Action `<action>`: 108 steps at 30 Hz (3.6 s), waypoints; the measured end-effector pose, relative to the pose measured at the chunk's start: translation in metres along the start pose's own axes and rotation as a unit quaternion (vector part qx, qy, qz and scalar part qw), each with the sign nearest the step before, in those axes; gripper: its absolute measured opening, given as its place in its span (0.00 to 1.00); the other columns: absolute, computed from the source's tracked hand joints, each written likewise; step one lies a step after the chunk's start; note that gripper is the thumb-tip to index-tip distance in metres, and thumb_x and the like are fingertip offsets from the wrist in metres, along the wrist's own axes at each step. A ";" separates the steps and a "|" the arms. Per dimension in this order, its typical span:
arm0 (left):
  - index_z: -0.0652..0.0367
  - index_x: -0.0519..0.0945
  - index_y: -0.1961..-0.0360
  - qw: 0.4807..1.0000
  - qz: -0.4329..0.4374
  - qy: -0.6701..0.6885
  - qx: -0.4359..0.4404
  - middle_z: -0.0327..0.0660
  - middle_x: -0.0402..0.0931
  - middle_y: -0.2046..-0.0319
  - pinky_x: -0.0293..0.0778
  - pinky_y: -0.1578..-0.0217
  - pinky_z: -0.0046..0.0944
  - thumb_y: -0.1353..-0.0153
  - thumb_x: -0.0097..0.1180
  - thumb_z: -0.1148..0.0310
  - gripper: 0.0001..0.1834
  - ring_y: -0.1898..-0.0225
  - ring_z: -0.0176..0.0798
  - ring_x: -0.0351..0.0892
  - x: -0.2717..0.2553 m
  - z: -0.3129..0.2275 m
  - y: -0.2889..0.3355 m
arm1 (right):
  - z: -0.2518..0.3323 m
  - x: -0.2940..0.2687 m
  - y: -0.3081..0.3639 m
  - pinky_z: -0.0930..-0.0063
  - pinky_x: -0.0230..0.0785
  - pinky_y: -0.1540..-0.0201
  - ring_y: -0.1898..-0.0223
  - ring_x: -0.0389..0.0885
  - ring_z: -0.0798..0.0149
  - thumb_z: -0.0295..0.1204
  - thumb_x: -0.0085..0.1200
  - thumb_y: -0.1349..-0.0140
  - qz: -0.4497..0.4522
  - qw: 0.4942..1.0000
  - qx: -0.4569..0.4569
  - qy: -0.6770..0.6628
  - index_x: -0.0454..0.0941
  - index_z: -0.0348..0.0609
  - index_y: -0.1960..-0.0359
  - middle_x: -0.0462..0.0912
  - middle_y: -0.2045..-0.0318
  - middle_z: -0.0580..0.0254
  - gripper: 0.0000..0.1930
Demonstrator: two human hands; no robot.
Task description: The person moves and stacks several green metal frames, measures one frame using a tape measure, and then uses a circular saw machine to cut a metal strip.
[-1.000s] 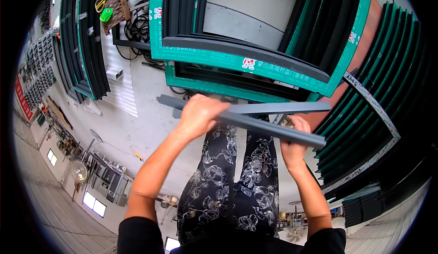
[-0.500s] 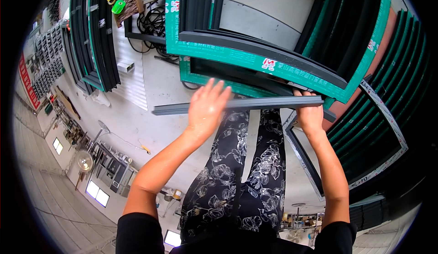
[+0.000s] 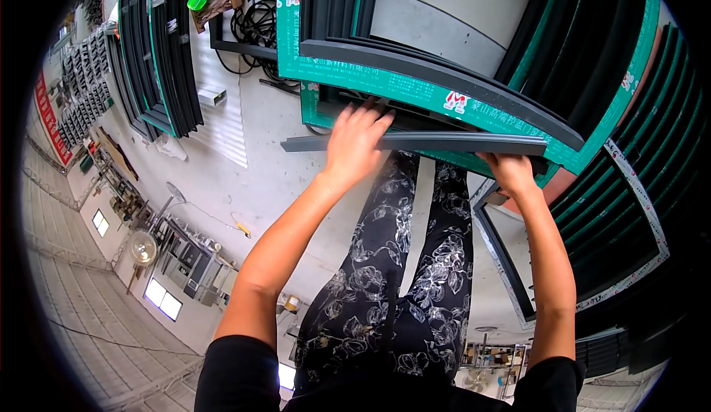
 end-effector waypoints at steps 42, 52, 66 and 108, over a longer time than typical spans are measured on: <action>0.56 0.82 0.49 0.996 0.079 -0.044 -0.018 0.50 0.81 0.59 0.74 0.53 0.49 0.59 0.61 0.78 0.29 0.56 0.55 0.78 0.038 0.026 -0.021 | -0.007 0.026 0.001 0.52 0.71 0.45 0.49 0.78 0.46 0.44 0.58 0.39 -0.055 0.998 -0.001 0.020 0.81 0.50 0.51 0.82 0.52 0.53 0.18; 0.55 0.79 0.46 0.997 0.060 -0.051 -0.024 0.48 0.79 0.50 0.69 0.45 0.48 0.59 0.63 0.81 0.32 0.46 0.55 0.75 0.035 0.012 -0.017 | -0.031 0.026 0.004 0.53 0.76 0.52 0.52 0.80 0.44 0.42 0.56 0.37 0.098 0.985 0.136 -0.039 0.80 0.52 0.49 0.81 0.51 0.50 0.17; 0.54 0.75 0.42 0.996 0.003 -0.062 0.062 0.45 0.72 0.45 0.65 0.39 0.53 0.63 0.68 0.77 0.39 0.41 0.52 0.70 0.047 0.017 -0.005 | -0.015 0.021 0.011 0.53 0.72 0.55 0.58 0.79 0.39 0.34 0.65 0.43 -0.070 0.987 0.105 -0.102 0.81 0.39 0.58 0.82 0.61 0.44 0.15; 0.52 0.75 0.45 0.985 0.089 -0.122 0.084 0.51 0.71 0.51 0.64 0.43 0.58 0.70 0.75 0.64 0.43 0.45 0.57 0.69 0.071 0.008 -0.025 | -0.047 0.019 0.017 0.45 0.65 0.39 0.44 0.73 0.41 0.49 0.71 0.59 0.083 0.988 -0.076 0.104 0.76 0.46 0.46 0.76 0.46 0.44 0.37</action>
Point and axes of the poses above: each hand's wrist, its own y-axis away from the middle knuckle, its own x-axis out of the palm, z = x × y, the point moved 6 cm from there along -y, towards the middle knuckle
